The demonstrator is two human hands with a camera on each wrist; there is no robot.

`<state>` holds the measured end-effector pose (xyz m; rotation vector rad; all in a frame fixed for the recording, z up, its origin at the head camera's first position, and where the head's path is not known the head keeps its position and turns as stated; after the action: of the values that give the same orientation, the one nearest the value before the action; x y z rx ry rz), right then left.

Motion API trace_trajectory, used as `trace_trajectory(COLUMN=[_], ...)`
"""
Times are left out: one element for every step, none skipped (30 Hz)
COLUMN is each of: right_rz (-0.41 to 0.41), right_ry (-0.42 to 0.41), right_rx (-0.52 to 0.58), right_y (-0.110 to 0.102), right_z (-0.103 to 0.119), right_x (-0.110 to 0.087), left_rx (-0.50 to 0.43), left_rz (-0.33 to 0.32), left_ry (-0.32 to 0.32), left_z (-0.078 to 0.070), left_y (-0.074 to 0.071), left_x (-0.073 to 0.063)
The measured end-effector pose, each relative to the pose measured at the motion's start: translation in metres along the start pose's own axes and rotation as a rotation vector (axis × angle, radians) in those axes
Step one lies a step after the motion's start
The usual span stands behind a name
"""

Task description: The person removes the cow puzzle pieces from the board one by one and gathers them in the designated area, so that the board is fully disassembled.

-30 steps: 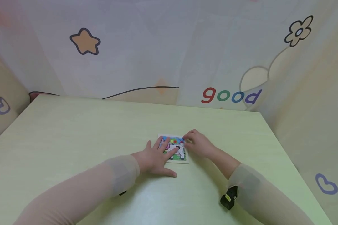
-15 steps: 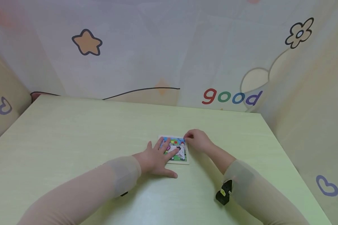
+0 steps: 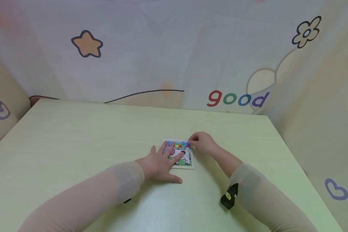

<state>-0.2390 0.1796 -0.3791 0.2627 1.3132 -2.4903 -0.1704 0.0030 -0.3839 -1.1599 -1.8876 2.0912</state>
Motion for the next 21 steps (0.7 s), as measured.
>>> trace_trajectory(right_rz=[0.006,0.01,0.014,0.019,0.024,0.028,0.031,0.034,0.036,0.04,0.042,0.04,0.036,0.032,0.029,0.026,0.021,0.016,0.015,0.015,0.016], right_ry=[0.0,-0.001,-0.001,-0.003,-0.007,-0.013,-0.017,-0.025,-0.033,-0.039,-0.047,-0.049,-0.048,-0.045,-0.041,-0.038,-0.034,-0.025,-0.022,-0.02,-0.019], right_rx=[0.004,0.004,0.006,0.01,0.014,0.019,0.027,0.035,0.046,0.059,0.073,0.088,0.104,0.122,0.137,0.154,0.167,0.179,0.185,0.191,0.195], right_y=[0.0,-0.001,-0.001,-0.001,-0.001,-0.001,-0.001,-0.001,-0.001,-0.001,-0.001,-0.001,-0.002,-0.003,-0.004,-0.005,-0.005,-0.006,-0.006,-0.006,-0.007], right_z=[-0.001,-0.001,-0.001,-0.002,-0.002,-0.002,-0.002,-0.003,-0.003,-0.004,-0.005,-0.005,-0.005,-0.006,-0.006,-0.007,-0.007,-0.008,-0.009,-0.01,-0.011], right_x=[0.0,0.001,0.001,0.001,0.001,0.002,0.002,0.002,0.002,0.001,0.001,0.0,-0.001,-0.001,-0.003,-0.003,-0.004,-0.005,-0.006,-0.006,-0.006], left_rx=[0.001,0.002,0.002,0.002,0.004,0.005,0.004,0.002,0.0,-0.001,-0.002,-0.003,-0.003,-0.005,-0.005,-0.006,-0.007,-0.006,-0.007,-0.007,-0.006], left_rz=[0.003,0.003,0.003,0.0,0.0,0.0,0.001,0.0,0.0,0.001,0.004,0.003,0.002,0.0,-0.002,-0.002,-0.004,-0.006,-0.007,-0.007,-0.009], left_ry=[0.004,0.005,0.007,0.008,0.009,0.01,0.01,0.006,0.005,0.004,0.005,0.005,0.006,0.008,0.01,0.012,0.012,0.012,0.012,0.011,0.01], left_z=[0.0,0.0,0.0,0.0,0.0,0.0,0.001,0.001,0.001,0.001,0.001,0.002,0.002,0.002,0.001,0.001,0.001,0.001,0.001,0.001,0.001], left_y=[0.0,0.001,0.001,0.002,0.002,0.002,0.002,0.002,0.002,0.003,0.003,0.003,0.003,0.003,0.003,0.003,0.003,0.003,0.003,0.003,0.003], left_x=[0.0,0.001,0.001,0.001,0.002,0.002,0.002,0.002,0.002,0.002,0.002,0.002,0.002,0.002,0.002,0.002,0.002,0.002,0.002,0.001,0.001])
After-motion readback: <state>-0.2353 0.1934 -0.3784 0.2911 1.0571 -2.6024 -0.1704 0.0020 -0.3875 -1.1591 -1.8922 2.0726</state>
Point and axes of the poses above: each hand's wrist, its own x-axis towards the middle knuckle, its own y-axis out of the palm, z = x × y, the point moved 2 cm from there along x, towards the middle knuckle, and after that the axes turned 3 degrees about z, right-handed, at the moved point
